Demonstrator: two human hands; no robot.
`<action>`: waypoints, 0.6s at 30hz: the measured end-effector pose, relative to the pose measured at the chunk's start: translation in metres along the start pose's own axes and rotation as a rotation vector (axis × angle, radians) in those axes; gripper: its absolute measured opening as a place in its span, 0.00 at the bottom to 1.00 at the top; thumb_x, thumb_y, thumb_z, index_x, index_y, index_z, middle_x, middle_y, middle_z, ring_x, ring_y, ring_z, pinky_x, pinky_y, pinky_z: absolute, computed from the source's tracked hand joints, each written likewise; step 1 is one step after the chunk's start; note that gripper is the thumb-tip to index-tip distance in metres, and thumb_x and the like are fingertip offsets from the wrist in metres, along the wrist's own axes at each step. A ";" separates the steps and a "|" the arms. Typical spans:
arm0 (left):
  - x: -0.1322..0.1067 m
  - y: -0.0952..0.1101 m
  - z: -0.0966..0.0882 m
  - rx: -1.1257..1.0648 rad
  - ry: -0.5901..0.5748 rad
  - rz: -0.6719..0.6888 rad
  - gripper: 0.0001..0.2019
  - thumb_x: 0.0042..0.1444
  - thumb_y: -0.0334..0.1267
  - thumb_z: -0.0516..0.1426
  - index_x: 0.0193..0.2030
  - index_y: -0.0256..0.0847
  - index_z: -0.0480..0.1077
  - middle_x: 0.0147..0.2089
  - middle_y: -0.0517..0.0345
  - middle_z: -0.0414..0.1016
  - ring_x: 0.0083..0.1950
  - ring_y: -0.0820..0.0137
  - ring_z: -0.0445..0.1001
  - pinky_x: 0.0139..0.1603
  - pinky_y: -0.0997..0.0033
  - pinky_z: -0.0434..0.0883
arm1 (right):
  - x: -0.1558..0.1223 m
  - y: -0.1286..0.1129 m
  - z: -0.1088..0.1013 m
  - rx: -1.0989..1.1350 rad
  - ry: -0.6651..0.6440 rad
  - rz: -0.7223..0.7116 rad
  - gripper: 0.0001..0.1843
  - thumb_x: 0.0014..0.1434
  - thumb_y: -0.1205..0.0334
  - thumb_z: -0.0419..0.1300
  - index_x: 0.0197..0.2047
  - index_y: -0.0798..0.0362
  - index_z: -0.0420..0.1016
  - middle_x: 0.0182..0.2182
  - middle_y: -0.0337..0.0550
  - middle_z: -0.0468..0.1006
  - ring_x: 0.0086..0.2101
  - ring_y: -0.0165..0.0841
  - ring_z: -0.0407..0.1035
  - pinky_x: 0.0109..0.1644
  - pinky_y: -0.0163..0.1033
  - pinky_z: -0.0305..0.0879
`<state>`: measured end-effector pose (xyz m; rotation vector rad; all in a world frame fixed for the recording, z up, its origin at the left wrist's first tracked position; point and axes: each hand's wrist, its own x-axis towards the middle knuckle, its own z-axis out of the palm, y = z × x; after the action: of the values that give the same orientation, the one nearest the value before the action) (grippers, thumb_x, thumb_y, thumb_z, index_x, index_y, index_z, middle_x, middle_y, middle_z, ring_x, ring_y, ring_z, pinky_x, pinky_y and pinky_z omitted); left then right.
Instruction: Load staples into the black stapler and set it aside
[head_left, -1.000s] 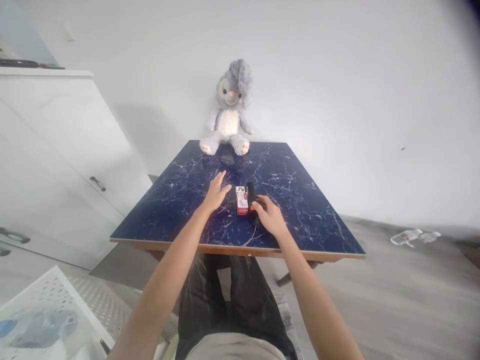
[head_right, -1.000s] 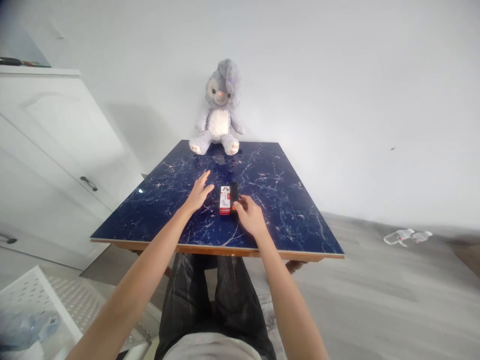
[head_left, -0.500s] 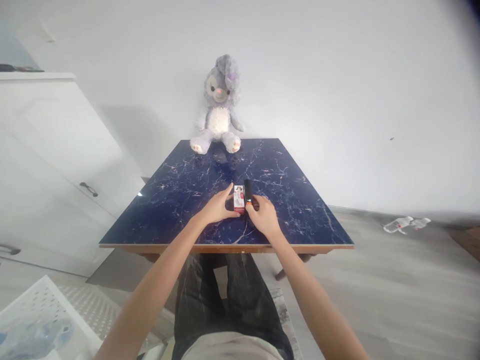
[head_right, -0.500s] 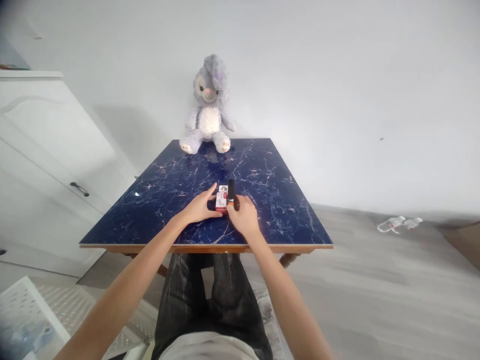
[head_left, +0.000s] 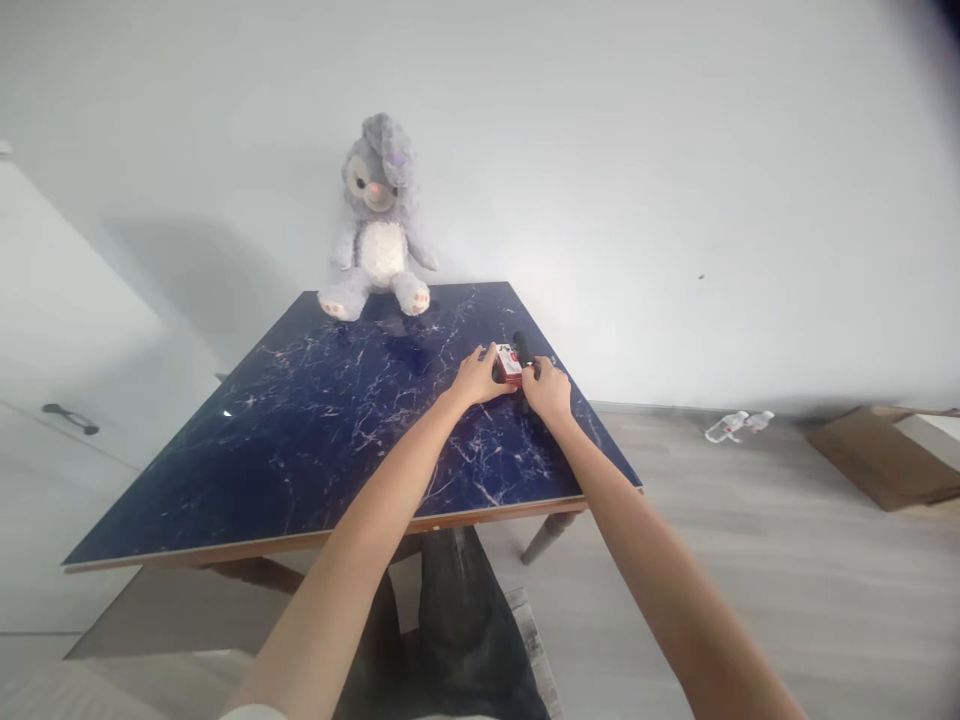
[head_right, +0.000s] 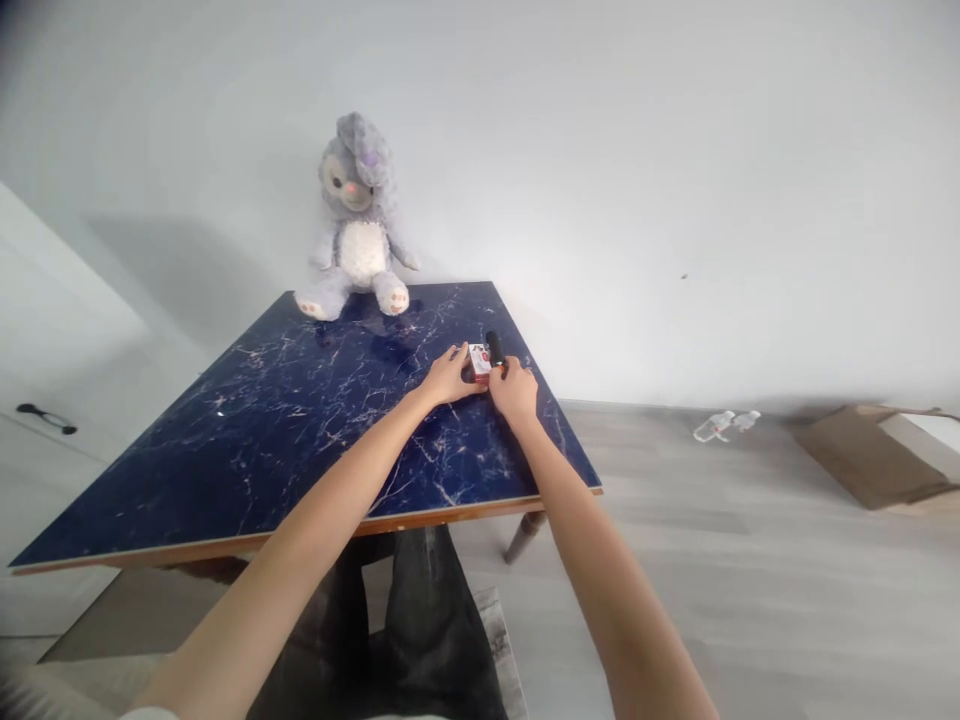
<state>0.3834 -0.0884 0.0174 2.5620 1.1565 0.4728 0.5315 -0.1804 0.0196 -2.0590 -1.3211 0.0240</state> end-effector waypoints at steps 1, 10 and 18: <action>0.010 0.003 0.002 0.013 -0.012 -0.001 0.59 0.49 0.67 0.60 0.77 0.33 0.41 0.77 0.36 0.47 0.78 0.46 0.42 0.73 0.51 0.50 | 0.007 0.003 0.000 0.006 -0.003 0.012 0.23 0.65 0.60 0.51 0.60 0.57 0.72 0.46 0.54 0.82 0.48 0.45 0.75 0.55 0.45 0.66; 0.036 -0.004 0.005 -0.047 -0.041 -0.010 0.60 0.47 0.69 0.61 0.78 0.41 0.39 0.78 0.44 0.47 0.77 0.44 0.45 0.72 0.51 0.51 | 0.036 0.006 0.005 0.087 0.001 0.057 0.20 0.63 0.55 0.53 0.51 0.55 0.78 0.42 0.52 0.83 0.45 0.45 0.77 0.52 0.42 0.67; 0.037 -0.006 0.014 -0.105 0.046 0.044 0.53 0.47 0.65 0.64 0.75 0.42 0.53 0.73 0.43 0.59 0.75 0.42 0.51 0.70 0.49 0.56 | 0.038 0.014 0.009 0.183 0.005 0.104 0.23 0.62 0.51 0.54 0.55 0.52 0.77 0.45 0.51 0.83 0.48 0.45 0.76 0.55 0.45 0.67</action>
<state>0.4080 -0.0582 0.0089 2.5027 1.0630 0.5893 0.5583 -0.1480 0.0173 -1.9687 -1.1623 0.1790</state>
